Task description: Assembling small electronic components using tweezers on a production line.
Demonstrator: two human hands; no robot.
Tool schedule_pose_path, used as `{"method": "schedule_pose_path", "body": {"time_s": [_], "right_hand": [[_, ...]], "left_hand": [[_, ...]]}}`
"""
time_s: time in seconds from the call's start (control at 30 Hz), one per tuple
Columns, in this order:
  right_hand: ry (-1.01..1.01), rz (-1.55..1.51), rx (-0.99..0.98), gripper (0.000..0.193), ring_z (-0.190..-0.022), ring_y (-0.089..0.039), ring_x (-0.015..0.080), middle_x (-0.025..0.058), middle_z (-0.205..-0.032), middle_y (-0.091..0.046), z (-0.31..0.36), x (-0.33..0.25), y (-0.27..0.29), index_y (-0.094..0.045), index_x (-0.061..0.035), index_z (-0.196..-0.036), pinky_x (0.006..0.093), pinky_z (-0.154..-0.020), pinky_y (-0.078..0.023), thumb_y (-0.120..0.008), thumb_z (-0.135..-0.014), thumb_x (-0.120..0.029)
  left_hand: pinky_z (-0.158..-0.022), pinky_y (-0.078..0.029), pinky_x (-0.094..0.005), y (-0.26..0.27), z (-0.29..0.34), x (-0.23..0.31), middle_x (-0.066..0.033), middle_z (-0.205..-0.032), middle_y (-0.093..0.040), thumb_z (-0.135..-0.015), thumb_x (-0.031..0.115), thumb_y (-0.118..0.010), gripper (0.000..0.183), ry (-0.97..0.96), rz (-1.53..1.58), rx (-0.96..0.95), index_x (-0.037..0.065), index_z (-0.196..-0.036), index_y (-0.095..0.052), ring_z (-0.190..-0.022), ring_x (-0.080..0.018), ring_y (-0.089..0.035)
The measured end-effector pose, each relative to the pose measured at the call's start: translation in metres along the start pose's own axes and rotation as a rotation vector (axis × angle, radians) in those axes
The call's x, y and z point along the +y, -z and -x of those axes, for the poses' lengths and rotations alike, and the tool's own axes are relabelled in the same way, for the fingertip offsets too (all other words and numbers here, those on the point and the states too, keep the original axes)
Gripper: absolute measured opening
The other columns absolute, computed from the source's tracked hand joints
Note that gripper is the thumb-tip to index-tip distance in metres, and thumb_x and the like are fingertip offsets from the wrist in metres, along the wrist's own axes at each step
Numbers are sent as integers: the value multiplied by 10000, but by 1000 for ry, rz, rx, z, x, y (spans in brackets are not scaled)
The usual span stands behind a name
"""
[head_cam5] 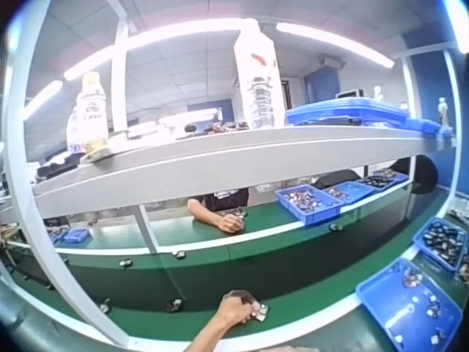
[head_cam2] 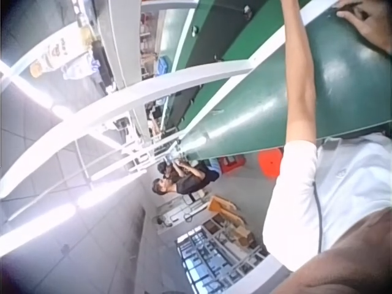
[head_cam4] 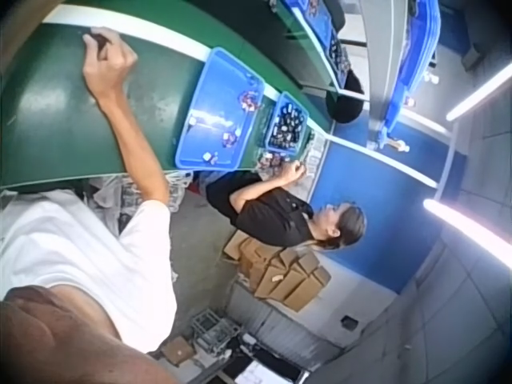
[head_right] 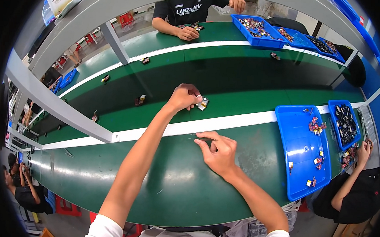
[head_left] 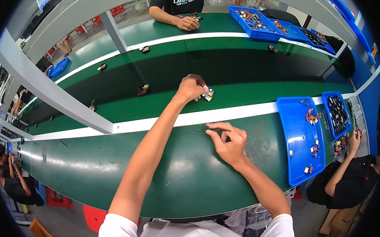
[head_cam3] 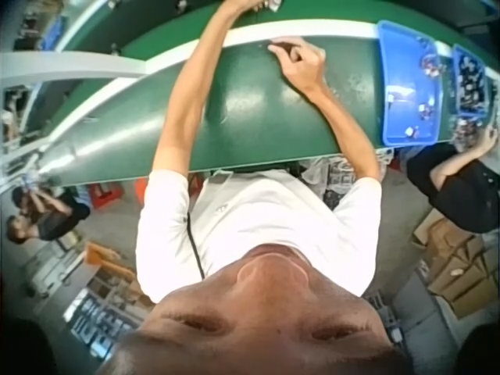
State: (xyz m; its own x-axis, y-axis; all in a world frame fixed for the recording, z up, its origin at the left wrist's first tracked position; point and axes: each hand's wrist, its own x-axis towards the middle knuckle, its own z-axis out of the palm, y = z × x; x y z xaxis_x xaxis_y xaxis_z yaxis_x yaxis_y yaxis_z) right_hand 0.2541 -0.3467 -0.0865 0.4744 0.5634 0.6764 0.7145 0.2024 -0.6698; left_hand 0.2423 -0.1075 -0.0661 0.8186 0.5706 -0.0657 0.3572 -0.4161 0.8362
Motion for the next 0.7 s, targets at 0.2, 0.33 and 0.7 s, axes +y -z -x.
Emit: {"method": "schedule_pose_path", "body": {"time_s": [0.2,0.33,0.7], "right_hand": [[8,-27,8,179,-380,-338,104,-7,-444,-351,-1,-4,-2,-761,-64,-931,260,-445,-338,-819,-766,-28],[-12,-14,-12,178,-383,-342,98,-5,-441,-346,-1,-6,0,-760,-56,-930,256,-454,-361,-818,-765,-22],[-98,-80,-31,144,-402,-350,52,9,-557,-560,-1,-9,-1,-749,-13,-910,235,-444,-322,-813,-781,-17]], "left_hand": [[-512,-574,-293,3,9,3,-138,-776,-699,-925,85,-680,207,97,225,7,-108,-986,-637,-570,-173,-686],[-520,-581,-302,1,11,7,-146,-761,-698,-911,66,-686,183,87,97,34,-104,-953,-631,-565,-187,-697],[-408,-434,-261,10,51,10,-108,-706,-680,-892,44,-657,118,96,238,139,-62,-923,-616,-488,-133,-612]]}}
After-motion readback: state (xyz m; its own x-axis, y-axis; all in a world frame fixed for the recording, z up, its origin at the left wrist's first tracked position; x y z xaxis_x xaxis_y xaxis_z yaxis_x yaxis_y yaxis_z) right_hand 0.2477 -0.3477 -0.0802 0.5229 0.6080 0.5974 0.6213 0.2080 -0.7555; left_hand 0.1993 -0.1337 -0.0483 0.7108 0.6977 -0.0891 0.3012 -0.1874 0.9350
